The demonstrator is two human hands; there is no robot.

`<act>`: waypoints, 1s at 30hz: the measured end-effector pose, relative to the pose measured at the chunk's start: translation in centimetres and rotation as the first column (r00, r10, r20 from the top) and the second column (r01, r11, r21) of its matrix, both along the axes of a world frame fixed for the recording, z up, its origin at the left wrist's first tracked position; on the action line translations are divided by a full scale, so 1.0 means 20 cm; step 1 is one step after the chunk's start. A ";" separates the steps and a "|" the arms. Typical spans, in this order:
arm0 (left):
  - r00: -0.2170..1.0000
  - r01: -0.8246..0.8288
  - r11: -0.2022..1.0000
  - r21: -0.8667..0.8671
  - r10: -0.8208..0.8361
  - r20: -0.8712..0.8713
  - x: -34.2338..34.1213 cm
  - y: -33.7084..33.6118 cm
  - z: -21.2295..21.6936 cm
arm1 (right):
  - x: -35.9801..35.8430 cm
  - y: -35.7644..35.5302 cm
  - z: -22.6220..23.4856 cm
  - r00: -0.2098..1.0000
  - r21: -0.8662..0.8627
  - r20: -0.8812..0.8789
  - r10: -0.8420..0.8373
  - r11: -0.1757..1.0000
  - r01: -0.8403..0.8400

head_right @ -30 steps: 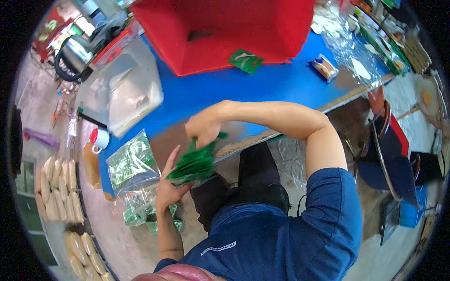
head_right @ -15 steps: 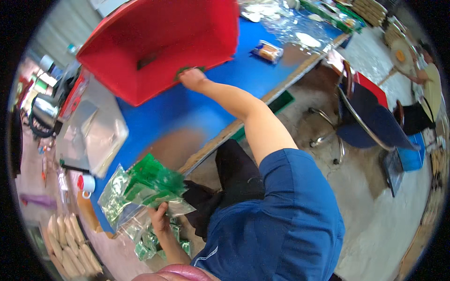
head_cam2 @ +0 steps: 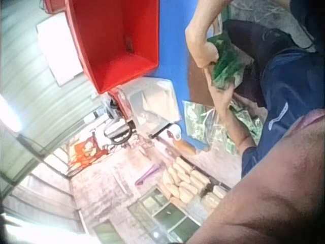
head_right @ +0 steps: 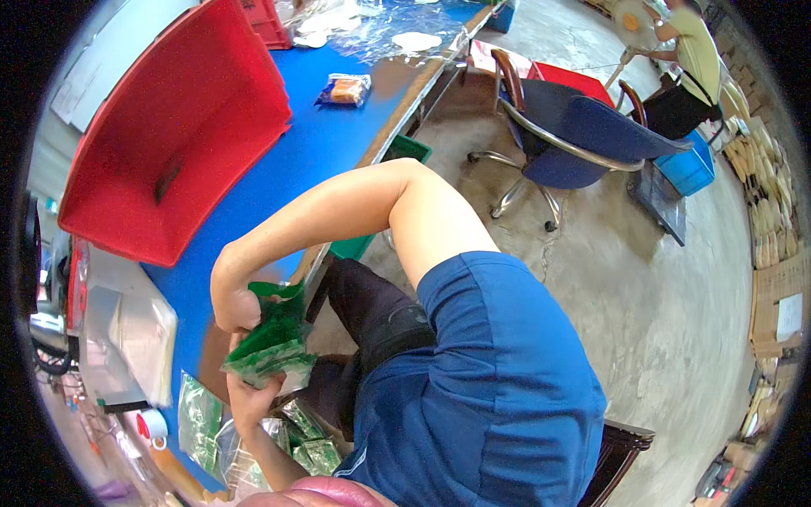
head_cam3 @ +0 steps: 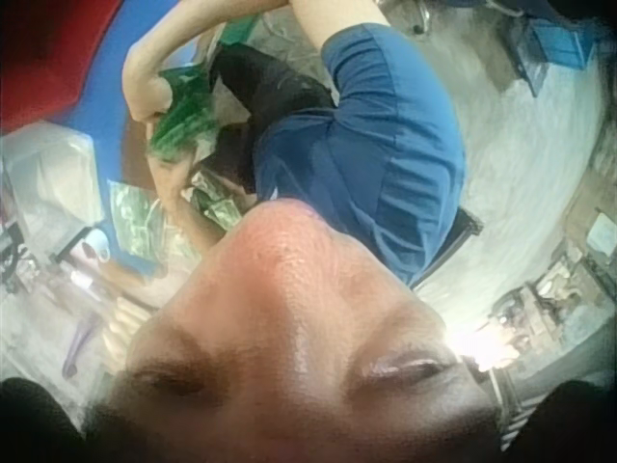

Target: Counting and placing small green packets into a larger clear plastic bag.

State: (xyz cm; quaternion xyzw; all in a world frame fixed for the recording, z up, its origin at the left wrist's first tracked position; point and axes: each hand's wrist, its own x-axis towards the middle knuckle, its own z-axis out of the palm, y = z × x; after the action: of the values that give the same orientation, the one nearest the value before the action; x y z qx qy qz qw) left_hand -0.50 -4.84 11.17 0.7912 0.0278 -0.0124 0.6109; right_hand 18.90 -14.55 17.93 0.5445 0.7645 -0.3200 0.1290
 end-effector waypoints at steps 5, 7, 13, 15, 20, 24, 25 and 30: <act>0.999 0.049 0.972 -0.229 -0.051 -0.003 -0.09 0.19 -0.23 | 0.15 -0.04 -0.22 0.647 -0.205 -0.674 -0.356 0.932 0.299; 0.989 -0.101 0.934 -0.342 0.131 0.067 -0.14 0.26 -0.35 | 0.23 -0.08 -0.34 -0.320 -0.638 -0.762 -0.562 0.735 0.229; 0.863 -0.383 0.825 -0.415 0.480 0.158 0.04 0.33 -0.37 | -0.02 -0.06 -0.60 0.285 0.107 -0.903 -0.322 0.474 0.874; 0.827 -0.452 0.857 -0.246 0.506 0.246 0.08 0.42 -0.42 | -0.07 -0.03 -0.51 0.332 0.172 -0.871 -0.361 0.408 0.897; 0.795 -0.468 0.878 -0.102 0.469 0.385 0.12 0.48 -0.35 | 0.02 0.11 -0.53 0.518 0.490 -0.855 -0.004 0.318 0.812; 0.890 -0.397 0.918 0.010 0.383 0.247 0.23 0.42 -0.32 | 0.08 0.13 -0.86 0.538 0.461 -0.817 -0.207 0.325 0.826; 0.872 -0.396 0.916 0.067 0.352 0.340 0.26 0.44 -0.37 | 0.06 0.14 -0.86 0.606 0.547 -0.722 -0.333 0.262 0.795; 0.837 -0.407 0.910 -0.078 0.406 0.367 0.30 0.46 -0.32 | -0.02 0.21 -0.64 0.375 0.285 -0.833 -0.406 0.266 0.921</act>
State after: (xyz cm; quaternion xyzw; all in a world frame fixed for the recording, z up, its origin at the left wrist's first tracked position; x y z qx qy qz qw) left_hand 5.60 4.45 4.77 0.7556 0.0777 0.2687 0.5923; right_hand 18.43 -10.41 5.09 0.6930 0.4766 -0.1626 -0.5160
